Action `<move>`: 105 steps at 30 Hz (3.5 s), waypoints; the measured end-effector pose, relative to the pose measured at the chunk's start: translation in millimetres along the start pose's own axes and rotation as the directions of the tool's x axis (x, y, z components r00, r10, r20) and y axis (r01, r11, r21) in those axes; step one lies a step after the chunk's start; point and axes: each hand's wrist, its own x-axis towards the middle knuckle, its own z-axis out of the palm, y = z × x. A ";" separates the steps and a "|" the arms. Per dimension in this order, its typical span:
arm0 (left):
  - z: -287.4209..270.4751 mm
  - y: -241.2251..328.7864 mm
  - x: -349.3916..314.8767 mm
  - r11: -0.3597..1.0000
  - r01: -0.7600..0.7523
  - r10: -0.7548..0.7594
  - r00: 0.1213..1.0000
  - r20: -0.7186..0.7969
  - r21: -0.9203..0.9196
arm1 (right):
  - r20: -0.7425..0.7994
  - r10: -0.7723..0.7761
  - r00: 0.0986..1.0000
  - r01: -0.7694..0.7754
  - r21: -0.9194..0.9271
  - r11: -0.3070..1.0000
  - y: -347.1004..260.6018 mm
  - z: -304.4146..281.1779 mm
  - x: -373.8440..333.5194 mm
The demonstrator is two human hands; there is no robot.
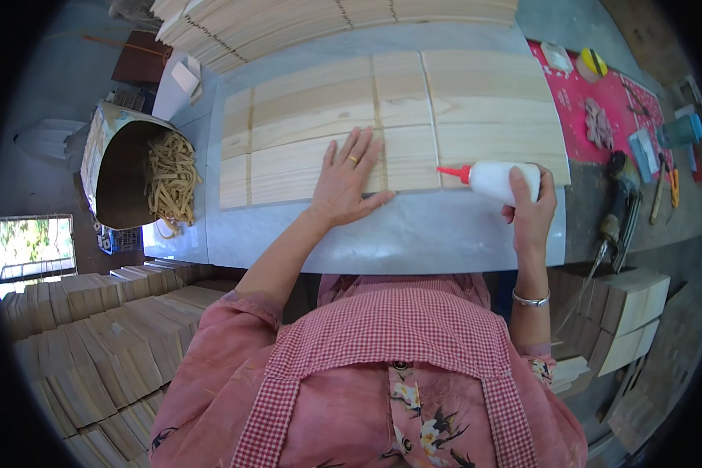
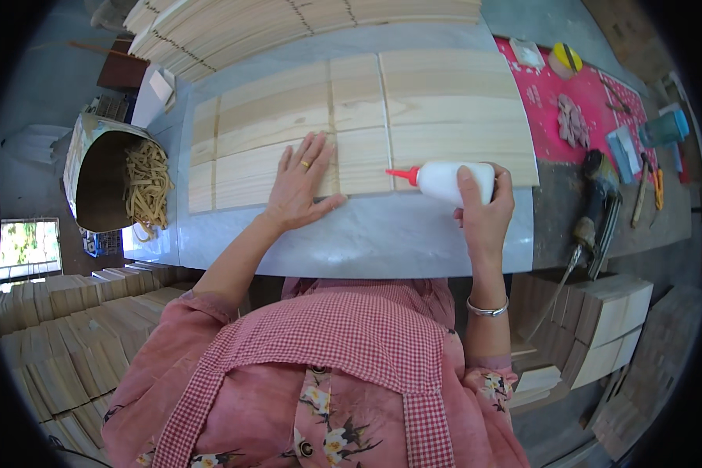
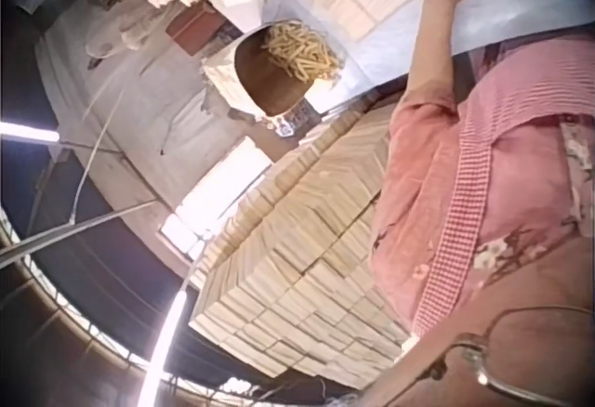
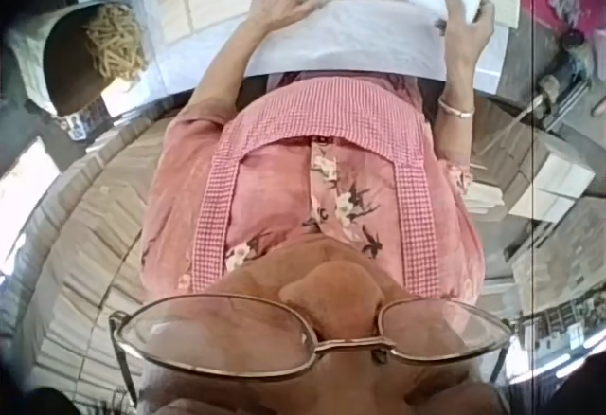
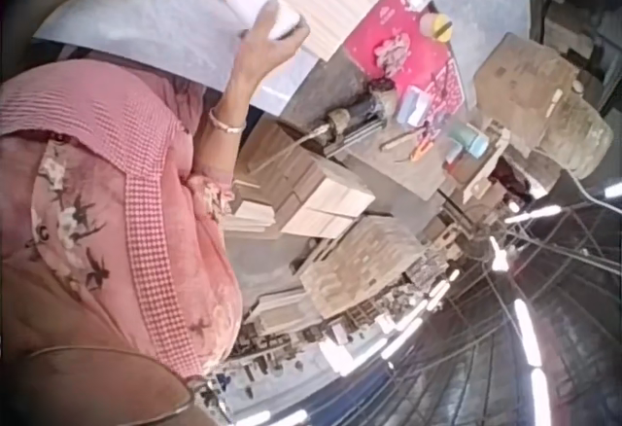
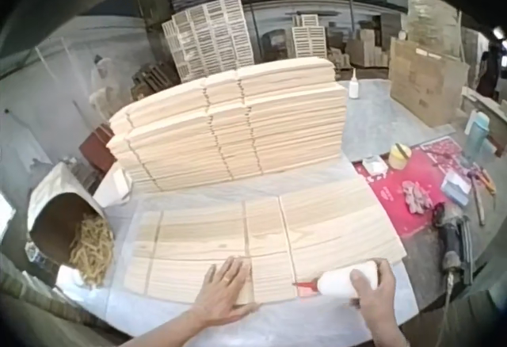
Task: Assembling wooden boxes by applying glue to wooden slats and securing them with a pneumatic staple gun.
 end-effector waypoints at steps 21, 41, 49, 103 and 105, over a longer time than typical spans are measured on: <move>-25.4 -63.3 -23.8 0.999 0.052 -0.052 0.994 0.095 0.000 | -0.082 -0.194 0.978 0.187 -0.080 0.979 -11.2 204.1 131.0; -14.0 -64.1 -28.2 0.998 0.041 -0.041 0.999 0.006 0.048 | 0.015 -0.163 0.987 0.163 -0.165 0.973 16.0 94.8 -21.2; -13.2 -68.4 -29.3 0.995 0.025 -0.025 1.000 -0.008 0.092 | 0.103 -0.153 0.983 0.170 -0.180 0.969 18.4 67.6 -49.1; -32.3 -236.4 -96.1 0.852 0.522 -0.520 0.838 -0.165 -0.034 | 0.379 -0.365 0.850 0.405 -0.028 0.914 -13.4 328.3 -74.2; -30.2 -237.5 -97.2 0.848 0.528 -0.526 0.834 -0.169 -0.034 | 0.397 -0.366 0.842 0.410 -0.028 0.912 -13.5 322.2 -84.7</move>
